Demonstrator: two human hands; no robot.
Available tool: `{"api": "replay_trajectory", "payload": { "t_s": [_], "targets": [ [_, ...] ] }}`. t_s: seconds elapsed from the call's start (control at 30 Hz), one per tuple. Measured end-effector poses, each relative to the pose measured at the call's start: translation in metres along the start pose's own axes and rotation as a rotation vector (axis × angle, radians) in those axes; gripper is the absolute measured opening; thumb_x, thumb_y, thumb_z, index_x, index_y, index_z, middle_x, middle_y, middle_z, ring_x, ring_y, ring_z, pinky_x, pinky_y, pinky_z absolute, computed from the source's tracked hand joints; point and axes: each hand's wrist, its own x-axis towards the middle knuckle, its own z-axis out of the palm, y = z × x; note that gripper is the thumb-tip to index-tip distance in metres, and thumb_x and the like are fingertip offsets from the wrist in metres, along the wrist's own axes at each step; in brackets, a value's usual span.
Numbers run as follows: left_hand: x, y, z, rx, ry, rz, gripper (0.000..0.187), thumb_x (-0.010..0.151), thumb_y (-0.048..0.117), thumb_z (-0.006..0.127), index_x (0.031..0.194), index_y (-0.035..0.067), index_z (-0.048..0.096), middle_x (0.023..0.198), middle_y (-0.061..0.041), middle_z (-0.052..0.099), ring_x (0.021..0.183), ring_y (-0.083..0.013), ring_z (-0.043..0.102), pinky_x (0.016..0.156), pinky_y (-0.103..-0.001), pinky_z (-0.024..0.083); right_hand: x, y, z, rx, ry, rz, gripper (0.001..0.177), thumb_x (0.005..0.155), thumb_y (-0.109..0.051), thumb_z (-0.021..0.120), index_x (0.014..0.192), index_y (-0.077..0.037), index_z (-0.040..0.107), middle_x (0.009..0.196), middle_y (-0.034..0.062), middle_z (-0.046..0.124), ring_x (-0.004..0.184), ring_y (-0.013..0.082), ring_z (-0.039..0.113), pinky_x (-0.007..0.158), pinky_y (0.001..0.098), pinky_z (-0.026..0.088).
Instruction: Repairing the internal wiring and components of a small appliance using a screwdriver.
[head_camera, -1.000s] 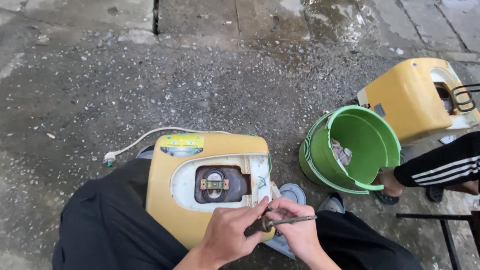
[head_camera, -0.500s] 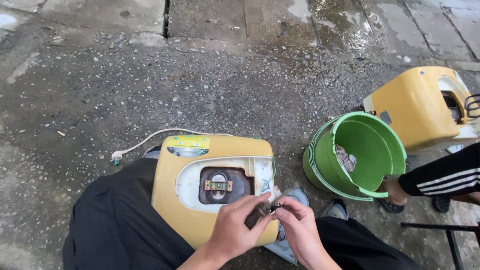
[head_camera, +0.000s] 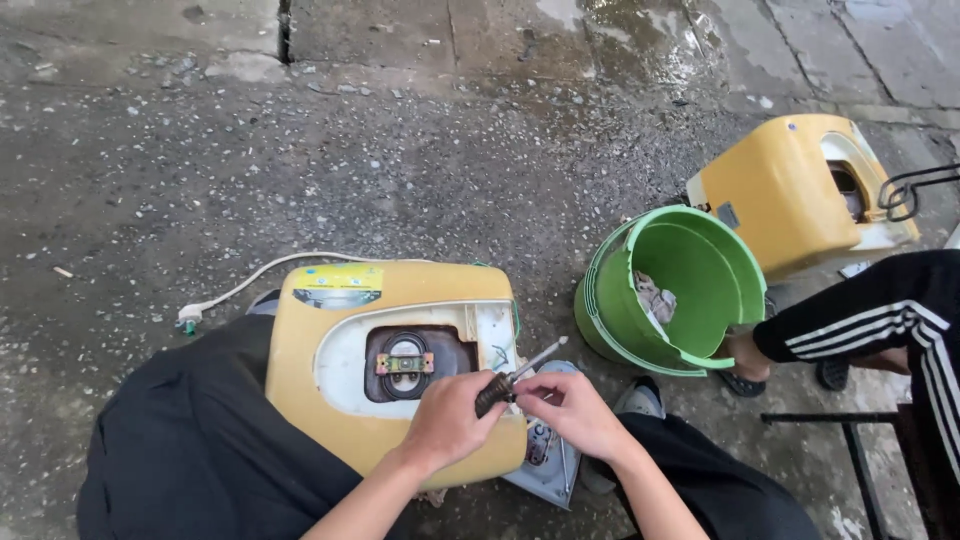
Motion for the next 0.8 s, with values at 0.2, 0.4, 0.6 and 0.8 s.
{"api": "replay_trajectory", "payload": {
  "t_s": [0.2, 0.4, 0.6, 0.8],
  "targets": [
    [0.013, -0.032, 0.025, 0.028, 0.031, -0.125, 0.012, 0.083, 0.018, 0.070, 0.084, 0.008, 0.064, 0.080, -0.007, 0.072, 0.072, -0.0306, 0.069, 0.069, -0.043, 0.053, 0.031, 0.032, 0.008, 0.078, 0.029, 0.161, 0.025, 0.085, -0.005, 0.073, 0.104, 0.008, 0.084, 0.087, 0.0104, 0.082, 0.076, 0.0130, 0.068, 0.071, 0.0243, 0.056],
    [0.014, -0.033, 0.018, -0.052, 0.120, -0.353, 0.016, 0.088, 0.024, 0.063, 0.097, 0.015, 0.072, 0.079, -0.003, 0.076, 0.074, -0.0266, 0.071, 0.070, -0.040, 0.054, 0.040, 0.046, 0.021, -0.109, 0.018, 0.157, 0.024, 0.083, -0.008, 0.076, 0.102, 0.003, 0.084, 0.084, 0.0064, 0.083, 0.071, 0.0094, 0.068, 0.068, 0.0224, 0.057],
    [0.016, -0.034, 0.018, -0.013, 0.162, -0.323, 0.017, 0.090, 0.028, 0.064, 0.093, 0.012, 0.069, 0.080, -0.005, 0.075, 0.076, -0.0277, 0.070, 0.072, -0.041, 0.054, 0.044, 0.052, 0.028, -0.268, 0.056, 0.129, 0.021, 0.082, -0.013, 0.078, 0.099, -0.003, 0.085, 0.071, 0.0036, 0.079, 0.059, 0.0084, 0.062, 0.060, 0.0230, 0.056],
    [0.009, -0.029, 0.018, 0.004, 0.059, -0.355, 0.015, 0.089, 0.027, 0.064, 0.089, 0.012, 0.066, 0.078, -0.006, 0.073, 0.072, -0.0296, 0.069, 0.070, -0.042, 0.054, 0.037, 0.046, 0.037, -0.322, 0.088, 0.161, 0.023, 0.080, -0.013, 0.079, 0.099, -0.003, 0.084, 0.078, 0.0055, 0.084, 0.061, 0.0095, 0.069, 0.062, 0.0230, 0.059]
  ]
}}
